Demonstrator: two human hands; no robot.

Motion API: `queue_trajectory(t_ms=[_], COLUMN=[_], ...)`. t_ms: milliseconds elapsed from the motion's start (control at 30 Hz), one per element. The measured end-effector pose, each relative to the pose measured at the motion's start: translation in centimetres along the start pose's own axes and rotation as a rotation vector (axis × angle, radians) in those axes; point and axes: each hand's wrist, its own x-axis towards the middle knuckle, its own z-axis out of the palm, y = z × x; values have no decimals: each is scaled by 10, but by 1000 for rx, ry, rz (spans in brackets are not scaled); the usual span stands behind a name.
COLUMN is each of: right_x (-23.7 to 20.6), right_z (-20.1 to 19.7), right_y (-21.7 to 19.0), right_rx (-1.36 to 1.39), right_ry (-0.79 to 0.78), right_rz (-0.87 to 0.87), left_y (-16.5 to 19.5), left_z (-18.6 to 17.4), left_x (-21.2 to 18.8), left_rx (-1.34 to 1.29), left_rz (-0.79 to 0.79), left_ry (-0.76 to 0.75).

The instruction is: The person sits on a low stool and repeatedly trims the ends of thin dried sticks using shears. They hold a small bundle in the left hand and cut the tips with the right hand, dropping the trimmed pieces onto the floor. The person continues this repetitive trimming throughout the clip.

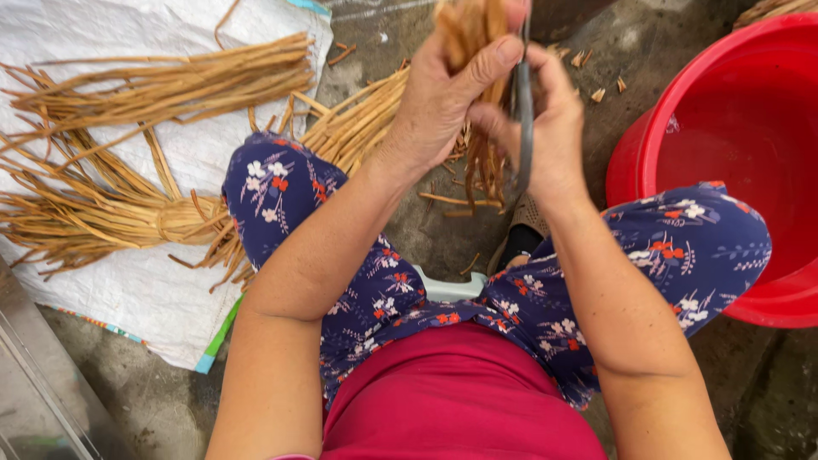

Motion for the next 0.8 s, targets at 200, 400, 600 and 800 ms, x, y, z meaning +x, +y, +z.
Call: queue_trajectory(t_ms=[200,400,600,800], right_x=[3,-5,-2,4], right_z=[-27,-29,-18,7], right_y=[-14,-26,-31,-29], right_rx=[310,445,188,329], right_ry=[65,29,-56,-50], right_rz=[52,5,-39,-17], left_y=[9,-6,6,19], left_z=[7,-8,-20,-76], left_x=[-1,-17,-36,-41], left_rx=[116,364,733,779], left_rz=[-191,-188,91,-202], left_ry=[-314,-415,-370,-258])
